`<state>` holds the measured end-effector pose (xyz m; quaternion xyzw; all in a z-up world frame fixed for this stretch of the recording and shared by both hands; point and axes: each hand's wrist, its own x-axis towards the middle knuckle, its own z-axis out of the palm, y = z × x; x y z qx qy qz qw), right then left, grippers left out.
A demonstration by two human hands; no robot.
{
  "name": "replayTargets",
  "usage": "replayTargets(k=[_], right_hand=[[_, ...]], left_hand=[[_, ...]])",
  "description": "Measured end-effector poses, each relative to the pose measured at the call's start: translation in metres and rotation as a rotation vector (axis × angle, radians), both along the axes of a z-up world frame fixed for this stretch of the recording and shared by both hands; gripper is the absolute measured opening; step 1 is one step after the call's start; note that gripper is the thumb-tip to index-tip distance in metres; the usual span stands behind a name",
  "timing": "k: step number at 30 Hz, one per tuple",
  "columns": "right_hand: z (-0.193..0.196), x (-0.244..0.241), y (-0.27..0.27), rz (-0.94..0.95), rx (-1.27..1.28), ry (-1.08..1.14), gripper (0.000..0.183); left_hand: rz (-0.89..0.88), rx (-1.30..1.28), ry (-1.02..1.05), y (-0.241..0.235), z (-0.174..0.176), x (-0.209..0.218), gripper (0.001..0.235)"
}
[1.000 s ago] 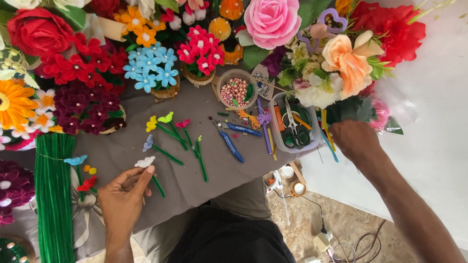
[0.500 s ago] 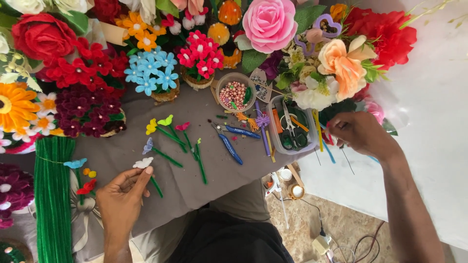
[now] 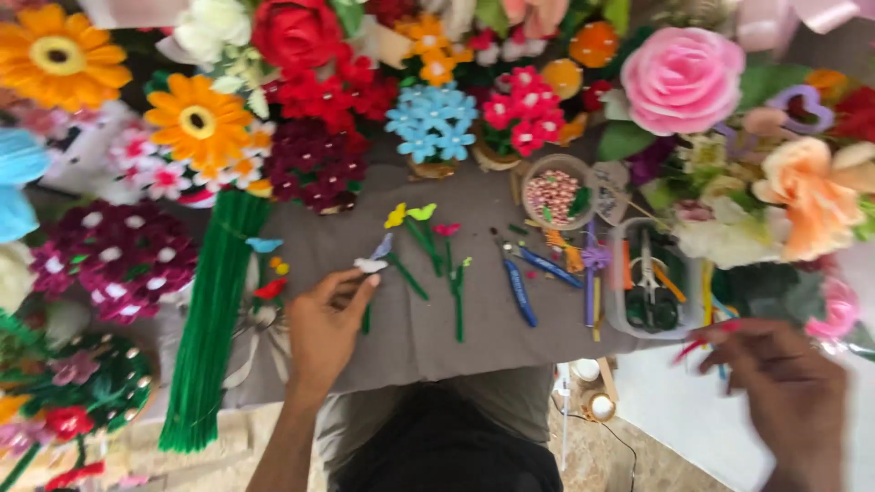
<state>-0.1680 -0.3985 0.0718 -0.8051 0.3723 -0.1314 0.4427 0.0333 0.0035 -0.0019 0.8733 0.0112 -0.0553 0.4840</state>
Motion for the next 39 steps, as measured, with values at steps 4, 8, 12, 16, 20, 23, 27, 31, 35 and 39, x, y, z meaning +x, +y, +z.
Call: replayTargets(k=[4,8,12,16,20,23,27,31,35,39], right_hand=[[-0.013,0.046,0.075,0.207,0.178,-0.022,0.011],[-0.005,0.1,0.145,0.308,0.454,-0.042,0.014],[0.002,0.134,0.179,0.456,0.592,-0.23,0.011],[-0.005,0.146,0.181,0.523,0.614,-0.232,0.012],[-0.001,0.152,0.179,0.571,0.611,-0.262,0.01],[0.008,0.156,0.179,0.606,0.399,-0.244,0.016],[-0.001,0.159,0.171,0.647,0.249,-0.358,0.022],[0.012,0.168,0.172,0.739,0.117,-0.397,0.014],[0.006,0.168,0.172,0.765,0.089,-0.405,0.01],[-0.003,0.159,0.179,0.652,0.164,-0.277,0.008]], left_hand=[[-0.023,0.102,-0.009,-0.003,0.005,-0.003,0.034],[-0.021,0.084,-0.054,-0.009,0.037,-0.016,0.022],[-0.329,-0.361,0.362,-0.024,0.089,-0.02,0.037],[-0.378,-0.56,0.352,-0.033,0.083,-0.014,0.03],[-0.308,-0.58,0.247,-0.037,0.074,-0.012,0.029],[-0.282,-0.543,0.187,-0.035,0.074,-0.009,0.028],[-0.27,-0.648,0.045,-0.032,0.068,-0.004,0.01],[-0.261,-0.659,0.066,-0.031,0.073,0.001,0.009],[-0.209,-0.688,0.092,-0.032,0.066,0.002,0.009],[-0.096,-0.906,0.317,-0.039,0.055,0.006,0.018]])
